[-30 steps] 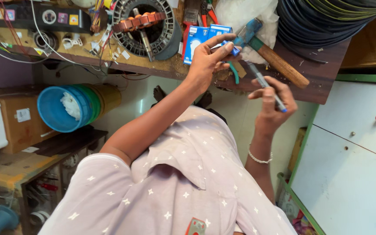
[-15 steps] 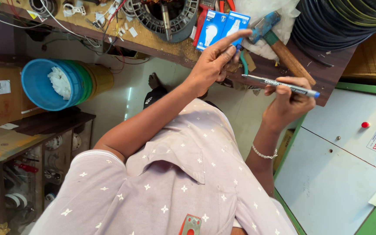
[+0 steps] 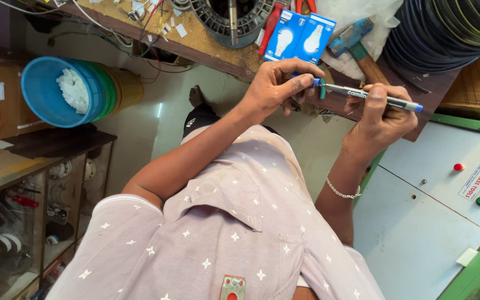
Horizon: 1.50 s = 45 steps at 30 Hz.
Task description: The person writes on a white plastic object with a marker, then places it on the workbench. They then use a screwdriver to adjust a copper-wound electrical component on the workbench.
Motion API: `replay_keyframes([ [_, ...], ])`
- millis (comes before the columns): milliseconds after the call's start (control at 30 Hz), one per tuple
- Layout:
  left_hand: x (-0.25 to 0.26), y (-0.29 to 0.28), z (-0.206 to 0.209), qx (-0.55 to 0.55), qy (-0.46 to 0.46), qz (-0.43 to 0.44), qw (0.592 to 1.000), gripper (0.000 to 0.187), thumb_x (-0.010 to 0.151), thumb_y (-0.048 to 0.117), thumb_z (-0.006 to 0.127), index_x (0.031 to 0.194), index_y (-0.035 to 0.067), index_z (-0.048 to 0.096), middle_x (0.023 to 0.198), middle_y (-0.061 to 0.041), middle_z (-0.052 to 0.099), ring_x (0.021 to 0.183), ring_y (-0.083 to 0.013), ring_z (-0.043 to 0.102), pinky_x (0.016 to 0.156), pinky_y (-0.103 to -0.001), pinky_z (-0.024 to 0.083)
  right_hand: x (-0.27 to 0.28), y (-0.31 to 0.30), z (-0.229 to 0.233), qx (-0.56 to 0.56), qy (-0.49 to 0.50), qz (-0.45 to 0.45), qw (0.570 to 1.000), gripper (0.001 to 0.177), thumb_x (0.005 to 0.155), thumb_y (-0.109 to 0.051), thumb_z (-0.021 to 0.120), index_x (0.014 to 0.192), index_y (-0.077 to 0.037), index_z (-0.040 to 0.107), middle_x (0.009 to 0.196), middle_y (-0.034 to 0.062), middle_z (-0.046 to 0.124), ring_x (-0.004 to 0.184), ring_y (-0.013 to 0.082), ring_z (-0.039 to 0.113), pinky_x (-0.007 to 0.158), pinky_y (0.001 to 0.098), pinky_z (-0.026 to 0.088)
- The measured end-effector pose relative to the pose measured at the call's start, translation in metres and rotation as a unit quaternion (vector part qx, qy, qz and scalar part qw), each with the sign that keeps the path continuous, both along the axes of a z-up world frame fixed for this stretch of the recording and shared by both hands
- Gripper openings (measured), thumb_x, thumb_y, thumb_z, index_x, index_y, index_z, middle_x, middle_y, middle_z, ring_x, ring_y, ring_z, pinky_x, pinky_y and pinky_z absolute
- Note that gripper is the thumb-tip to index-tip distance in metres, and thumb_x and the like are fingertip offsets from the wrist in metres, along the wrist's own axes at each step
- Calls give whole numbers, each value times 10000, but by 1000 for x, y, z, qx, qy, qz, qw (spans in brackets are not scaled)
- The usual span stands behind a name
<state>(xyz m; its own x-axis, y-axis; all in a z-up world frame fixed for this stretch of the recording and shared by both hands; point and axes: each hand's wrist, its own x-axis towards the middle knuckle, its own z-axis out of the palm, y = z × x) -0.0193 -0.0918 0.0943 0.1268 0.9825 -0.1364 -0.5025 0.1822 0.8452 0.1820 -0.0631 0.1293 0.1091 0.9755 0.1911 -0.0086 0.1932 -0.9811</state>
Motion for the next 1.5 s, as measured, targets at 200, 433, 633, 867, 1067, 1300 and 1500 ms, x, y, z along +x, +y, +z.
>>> replay_keyframes([
  [200,-6,-3,4,7,10,0,1000,261,1029,232,688,1207,46,729,871,-15,721,652,-44,634,463,-211,483,0,-4,-4,7,14,-23,1000,302,1044,-174,733,908,72,623,807,122,625,561,188,629,493,315,566],
  [433,-14,-8,13,-2,16,-13,1000,224,1033,204,676,1185,51,739,885,-24,744,642,-48,640,484,-211,475,-11,-4,-3,7,9,27,1000,305,1054,-196,751,958,66,629,817,133,656,612,191,666,568,307,578],
  [633,-27,-18,26,7,-17,7,1000,207,1022,187,671,1164,50,733,860,-19,730,607,-56,632,466,-219,472,-39,-9,19,-6,-26,47,999,300,1059,-182,776,981,69,631,852,126,659,707,191,673,598,300,579],
  [867,-70,-27,31,26,-14,30,999,188,1031,156,656,1157,37,727,871,-12,727,710,-63,673,539,-229,537,-104,-25,29,-9,-17,113,993,271,1068,-176,749,995,42,604,873,120,665,727,174,678,707,299,589],
  [1067,-148,-44,38,46,-15,79,996,163,1040,134,643,1150,27,699,948,-26,736,798,-74,713,632,-239,600,-187,-35,14,-8,5,125,992,297,1092,-233,712,1025,32,596,903,84,643,783,150,662,743,276,574],
  [1300,-290,-43,-41,-44,140,72,987,220,968,164,669,1163,64,687,949,-46,757,644,-106,737,514,-261,609,-241,-40,-60,-247,200,264,911,476,958,-375,681,1303,-51,627,971,84,730,779,154,685,698,298,584],
  [1500,-467,29,-156,-41,332,243,910,239,959,242,723,1129,81,677,890,-80,749,595,-183,764,451,-328,561,-214,-64,-108,-352,92,157,918,261,1064,-188,630,1242,1,655,1000,102,720,793,161,658,719,334,580],
])
